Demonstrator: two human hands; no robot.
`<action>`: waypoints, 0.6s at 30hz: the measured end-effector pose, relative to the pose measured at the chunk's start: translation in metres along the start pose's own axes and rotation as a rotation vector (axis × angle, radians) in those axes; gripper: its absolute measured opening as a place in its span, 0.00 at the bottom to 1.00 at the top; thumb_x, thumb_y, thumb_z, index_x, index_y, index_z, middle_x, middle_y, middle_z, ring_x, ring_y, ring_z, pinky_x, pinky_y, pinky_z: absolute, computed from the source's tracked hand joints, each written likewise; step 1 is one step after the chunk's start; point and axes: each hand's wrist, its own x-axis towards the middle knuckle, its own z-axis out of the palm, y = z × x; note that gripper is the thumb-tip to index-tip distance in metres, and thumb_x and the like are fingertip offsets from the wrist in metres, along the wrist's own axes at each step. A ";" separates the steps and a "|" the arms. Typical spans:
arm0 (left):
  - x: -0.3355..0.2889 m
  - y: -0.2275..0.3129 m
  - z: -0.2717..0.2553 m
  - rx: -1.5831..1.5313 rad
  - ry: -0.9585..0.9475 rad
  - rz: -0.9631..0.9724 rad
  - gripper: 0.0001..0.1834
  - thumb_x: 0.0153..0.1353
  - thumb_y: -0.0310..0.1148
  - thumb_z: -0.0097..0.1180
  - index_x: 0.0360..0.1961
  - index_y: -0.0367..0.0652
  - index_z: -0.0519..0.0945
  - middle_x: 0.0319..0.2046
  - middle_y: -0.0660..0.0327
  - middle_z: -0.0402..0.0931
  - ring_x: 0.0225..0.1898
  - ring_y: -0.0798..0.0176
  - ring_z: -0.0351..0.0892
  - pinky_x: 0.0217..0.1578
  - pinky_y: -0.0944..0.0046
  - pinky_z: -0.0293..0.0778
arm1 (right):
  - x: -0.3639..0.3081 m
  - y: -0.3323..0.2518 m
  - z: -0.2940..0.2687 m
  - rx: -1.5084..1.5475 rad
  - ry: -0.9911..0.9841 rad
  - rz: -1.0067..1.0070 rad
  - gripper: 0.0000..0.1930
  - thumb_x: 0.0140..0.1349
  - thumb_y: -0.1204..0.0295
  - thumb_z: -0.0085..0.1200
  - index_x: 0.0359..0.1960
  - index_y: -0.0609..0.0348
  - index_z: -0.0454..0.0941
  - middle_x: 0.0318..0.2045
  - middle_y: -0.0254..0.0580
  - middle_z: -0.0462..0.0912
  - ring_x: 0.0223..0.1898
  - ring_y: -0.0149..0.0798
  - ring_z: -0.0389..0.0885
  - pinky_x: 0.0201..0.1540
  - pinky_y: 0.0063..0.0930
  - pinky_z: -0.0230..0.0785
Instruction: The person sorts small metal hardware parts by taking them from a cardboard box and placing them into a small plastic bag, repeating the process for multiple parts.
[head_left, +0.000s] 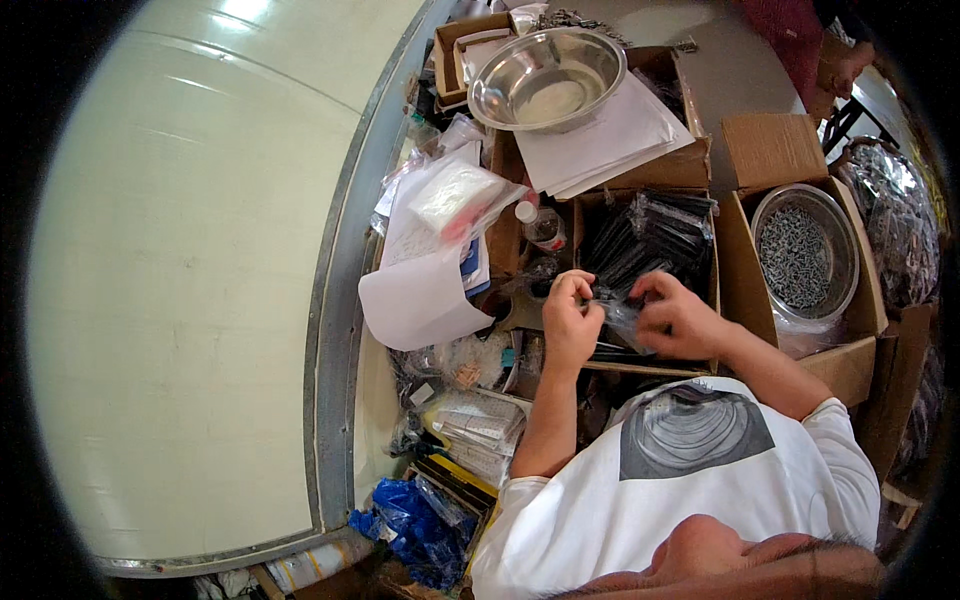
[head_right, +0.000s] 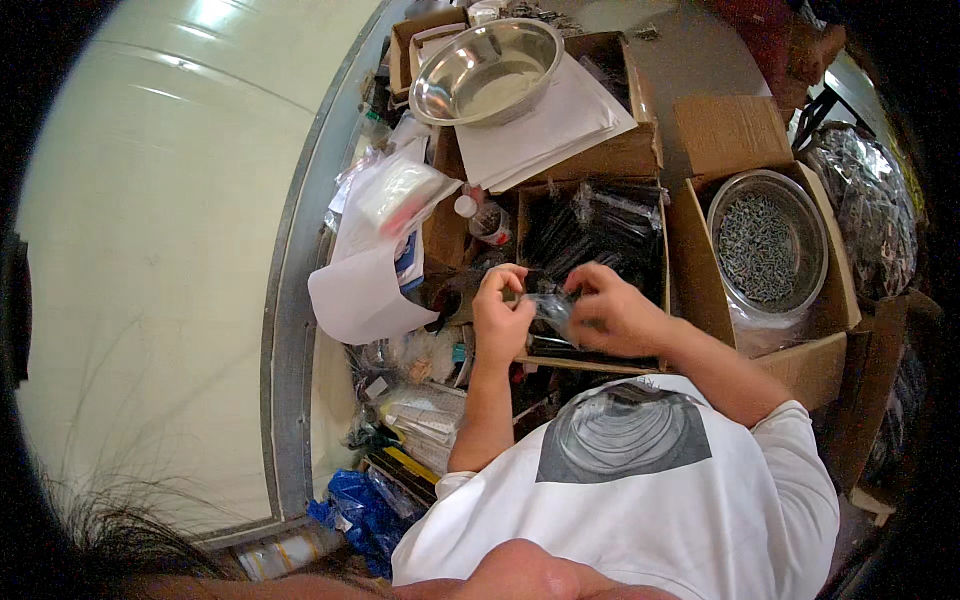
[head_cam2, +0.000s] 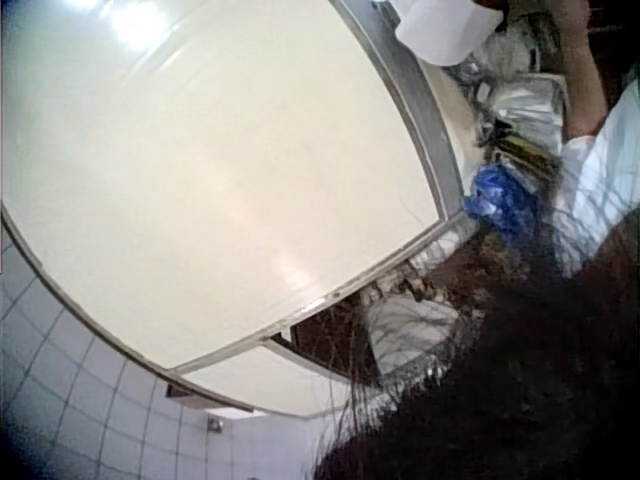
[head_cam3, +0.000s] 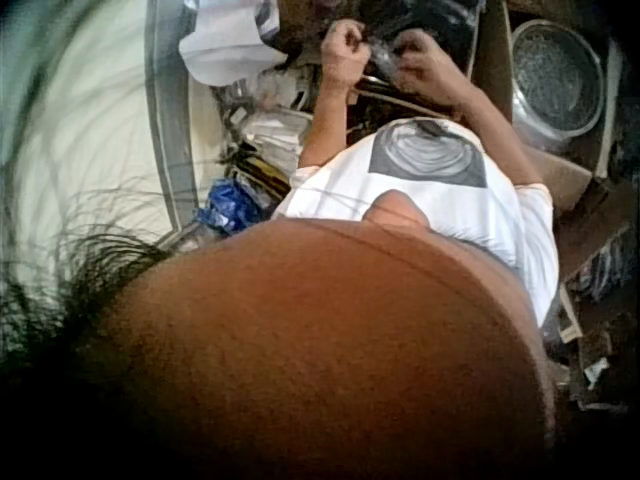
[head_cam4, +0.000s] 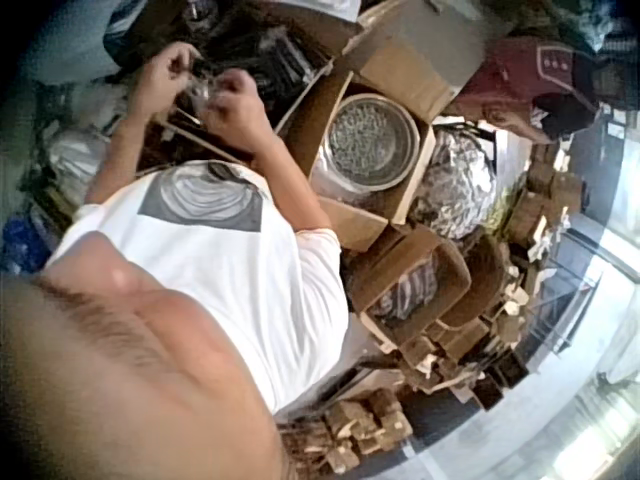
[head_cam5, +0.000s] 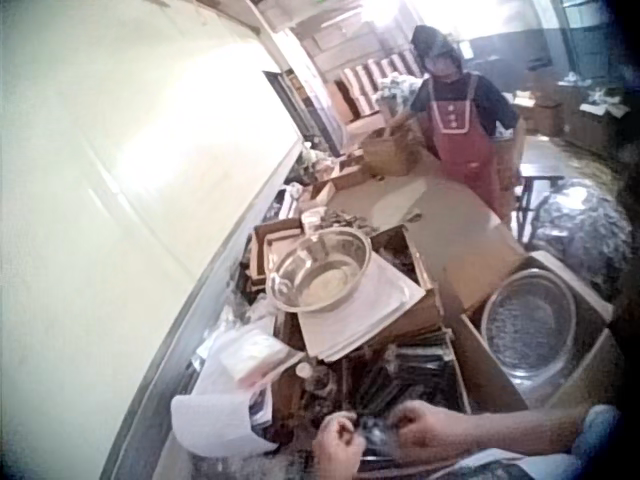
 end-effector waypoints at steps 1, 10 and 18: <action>0.000 0.006 -0.012 0.074 -0.078 -0.053 0.07 0.46 0.13 0.46 0.26 0.34 0.65 0.38 0.54 0.77 0.31 0.68 0.72 0.26 0.70 0.70 | 0.007 0.006 0.002 0.088 0.027 0.099 0.10 0.49 0.72 0.61 0.33 0.60 0.79 0.42 0.49 0.70 0.46 0.48 0.71 0.47 0.36 0.66; -0.001 -0.014 -0.054 0.047 -0.009 -0.151 0.11 0.49 0.11 0.41 0.25 0.31 0.77 0.37 0.54 0.80 0.26 0.67 0.76 0.27 0.69 0.73 | -0.007 0.081 0.094 -0.870 -1.114 0.264 0.12 0.58 0.70 0.54 0.43 0.56 0.81 0.37 0.42 0.83 0.40 0.43 0.82 0.34 0.36 0.75; -0.014 -0.033 -0.070 -0.083 0.179 -0.151 0.13 0.60 0.14 0.42 0.33 0.32 0.82 0.41 0.56 0.79 0.35 0.66 0.79 0.32 0.69 0.78 | -0.007 0.079 0.089 -0.953 -1.182 0.123 0.12 0.61 0.70 0.52 0.45 0.56 0.80 0.43 0.42 0.81 0.43 0.42 0.81 0.35 0.35 0.75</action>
